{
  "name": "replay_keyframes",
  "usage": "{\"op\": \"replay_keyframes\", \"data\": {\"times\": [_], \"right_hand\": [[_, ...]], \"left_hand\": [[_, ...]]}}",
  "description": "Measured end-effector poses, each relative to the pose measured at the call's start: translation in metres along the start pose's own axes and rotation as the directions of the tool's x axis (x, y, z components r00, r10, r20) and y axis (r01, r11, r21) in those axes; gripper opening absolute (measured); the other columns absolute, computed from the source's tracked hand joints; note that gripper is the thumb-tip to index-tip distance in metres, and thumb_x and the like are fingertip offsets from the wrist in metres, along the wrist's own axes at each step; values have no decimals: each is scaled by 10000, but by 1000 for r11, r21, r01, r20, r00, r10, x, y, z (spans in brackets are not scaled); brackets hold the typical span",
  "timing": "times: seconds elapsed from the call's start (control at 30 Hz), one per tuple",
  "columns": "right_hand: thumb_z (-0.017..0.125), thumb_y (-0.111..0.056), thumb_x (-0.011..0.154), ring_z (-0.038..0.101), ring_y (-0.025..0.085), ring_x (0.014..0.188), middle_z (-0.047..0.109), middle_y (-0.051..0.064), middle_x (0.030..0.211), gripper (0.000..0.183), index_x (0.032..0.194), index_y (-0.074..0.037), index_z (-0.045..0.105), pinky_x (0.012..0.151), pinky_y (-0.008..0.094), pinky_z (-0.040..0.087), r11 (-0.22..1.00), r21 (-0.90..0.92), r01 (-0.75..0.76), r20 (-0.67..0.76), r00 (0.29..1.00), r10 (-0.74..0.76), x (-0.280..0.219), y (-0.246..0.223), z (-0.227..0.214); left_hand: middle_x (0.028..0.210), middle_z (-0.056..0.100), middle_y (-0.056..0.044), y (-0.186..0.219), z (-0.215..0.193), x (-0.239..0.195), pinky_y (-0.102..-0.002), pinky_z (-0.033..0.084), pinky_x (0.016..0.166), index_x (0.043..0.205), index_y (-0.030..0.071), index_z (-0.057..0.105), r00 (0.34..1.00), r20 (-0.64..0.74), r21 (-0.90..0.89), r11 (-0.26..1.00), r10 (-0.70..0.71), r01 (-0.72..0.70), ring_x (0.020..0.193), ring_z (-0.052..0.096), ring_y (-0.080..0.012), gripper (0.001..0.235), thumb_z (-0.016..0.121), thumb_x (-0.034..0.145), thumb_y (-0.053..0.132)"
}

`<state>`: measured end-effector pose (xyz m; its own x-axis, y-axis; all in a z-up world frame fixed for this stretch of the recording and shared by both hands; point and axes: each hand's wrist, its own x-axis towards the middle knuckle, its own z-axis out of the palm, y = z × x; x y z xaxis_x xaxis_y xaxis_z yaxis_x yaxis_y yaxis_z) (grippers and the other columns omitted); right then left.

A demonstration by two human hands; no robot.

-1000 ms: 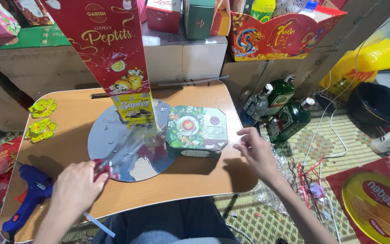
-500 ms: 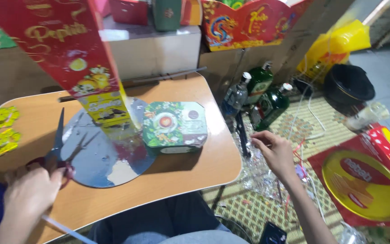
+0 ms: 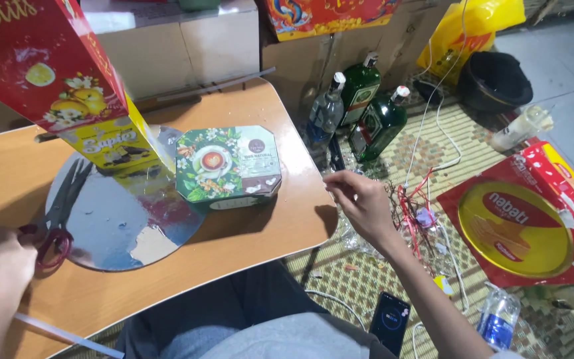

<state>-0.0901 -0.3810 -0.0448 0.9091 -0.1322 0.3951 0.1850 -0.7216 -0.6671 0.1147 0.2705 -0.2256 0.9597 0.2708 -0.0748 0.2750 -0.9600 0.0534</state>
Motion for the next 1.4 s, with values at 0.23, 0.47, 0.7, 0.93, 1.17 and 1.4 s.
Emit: {"op": "replay_keyframes", "data": {"times": [0.23, 0.47, 0.7, 0.93, 1.17, 1.4], "right_hand": [[629, -57, 881, 658, 108, 644, 768, 45, 817, 116, 892, -91, 739, 561, 199, 560, 991, -32, 130, 67, 990, -127, 12, -6, 28], [628, 11, 794, 584, 175, 1023, 686, 11, 1099, 138, 838, -120, 631, 826, 315, 509, 926, -111, 361, 54, 933, -357, 22, -60, 55], [739, 65, 710, 608, 314, 1284, 689, 124, 1271, 351, 976, -60, 546, 1100, 441, 516, 956, -17, 292, 28, 956, -291, 10, -75, 72], [656, 60, 823, 656, 325, 1216, 721, 87, 1206, 247, 977, -109, 564, 980, 428, 548, 960, 74, 270, -72, 962, -265, 4, -64, 84], [714, 59, 806, 709, 311, 1171, 788, 72, 1131, 233, 885, -112, 578, 954, 432, 572, 953, 245, 180, -90, 983, -163, 9, -62, 79], [737, 26, 788, 729, 305, 1139, 810, 70, 1067, 250, 832, -127, 545, 946, 441, 572, 955, 258, 146, -83, 988, -128, 11, -63, 77]], "left_hand": [[708, 805, -98, 107, -135, -110, -288, 562, 469, 920, 16, 817, 995, -62, 272, 960, 81, -61, 531, 759, -223, 651, 508, 1253, 482], [910, 861, -118, 199, -220, -184, -405, 663, 777, 997, 129, 842, 966, 257, 285, 954, 14, -90, 810, 845, -263, 615, 428, 1098, 573], [1369, 667, -147, 254, -213, -215, -460, 523, 981, 1298, 40, 675, 688, -243, -235, 646, 684, -726, 1166, 626, -318, 482, 663, 898, 307], [1478, 516, -258, 328, -197, -224, -600, 330, 1143, 1453, 55, 546, 533, -260, -260, 473, 805, -842, 1408, 441, -419, 515, 558, 958, 196], [1546, 426, -272, 359, -181, -227, -736, 176, 1144, 1537, 71, 427, 514, -190, -374, 423, 836, -825, 1484, 266, -518, 682, 562, 887, 225], [1557, 394, -257, 373, -164, -221, -775, 249, 1083, 1515, 81, 419, 524, -190, -295, 461, 831, -837, 1458, 267, -552, 784, 600, 763, 204]]}}
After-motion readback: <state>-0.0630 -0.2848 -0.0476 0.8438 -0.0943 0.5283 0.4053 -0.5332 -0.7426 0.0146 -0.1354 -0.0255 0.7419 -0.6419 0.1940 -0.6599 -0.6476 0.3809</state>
